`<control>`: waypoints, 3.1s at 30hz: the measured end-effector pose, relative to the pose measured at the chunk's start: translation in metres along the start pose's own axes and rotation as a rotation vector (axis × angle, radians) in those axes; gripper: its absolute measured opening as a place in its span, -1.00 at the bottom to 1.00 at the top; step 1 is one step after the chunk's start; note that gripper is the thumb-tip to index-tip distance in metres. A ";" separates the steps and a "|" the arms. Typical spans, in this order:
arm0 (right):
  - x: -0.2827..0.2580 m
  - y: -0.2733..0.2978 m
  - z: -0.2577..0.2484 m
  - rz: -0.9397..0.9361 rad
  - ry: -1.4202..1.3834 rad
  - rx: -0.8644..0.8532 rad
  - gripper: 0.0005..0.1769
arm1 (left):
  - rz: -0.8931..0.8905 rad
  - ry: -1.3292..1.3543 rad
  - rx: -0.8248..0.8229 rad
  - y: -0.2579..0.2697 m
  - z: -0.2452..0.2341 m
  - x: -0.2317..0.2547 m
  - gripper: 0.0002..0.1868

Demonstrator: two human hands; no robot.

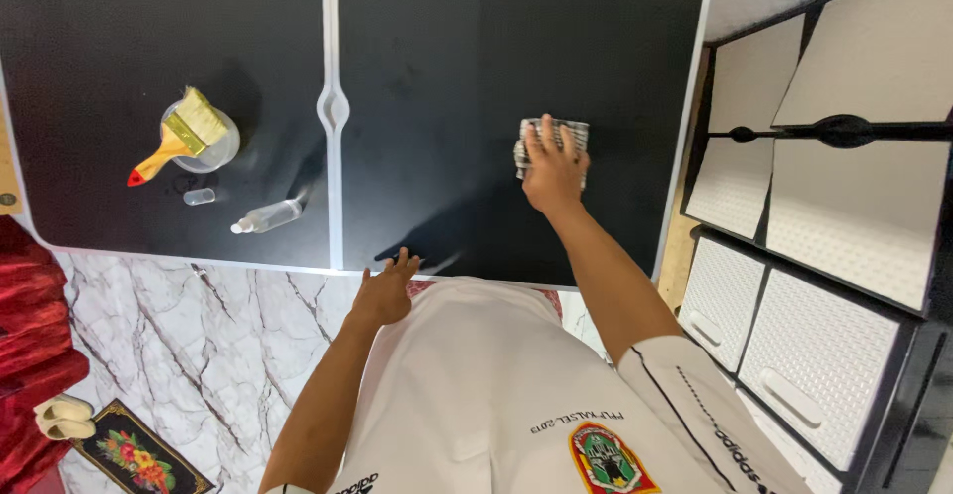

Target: The person scrubs a black tabletop with a brush and soapy water, then wipes the area with a cloth. They spray a cleaning solution onto the cloth and continue wiping the surface until it appears clean.

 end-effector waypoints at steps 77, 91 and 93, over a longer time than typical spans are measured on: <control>-0.012 0.014 -0.025 0.015 0.102 -0.167 -0.11 | -0.158 -0.094 -0.133 0.014 0.033 0.024 -0.05; -0.034 0.157 0.026 -0.150 0.082 -0.009 -0.18 | -0.135 -0.062 -0.120 0.013 0.036 0.021 -0.11; -0.023 0.171 0.032 -0.089 0.053 -0.009 -0.16 | -0.127 -0.072 -0.118 0.018 0.033 0.024 -0.09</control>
Point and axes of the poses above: each hand's wrist, its own y-axis away from the middle knuckle, its own z-axis out of the palm, x = y × z, the point moved 2 cm from there along -y, towards the middle knuckle, and after that the axes turned 6 degrees about y, right-handed, at the moved point
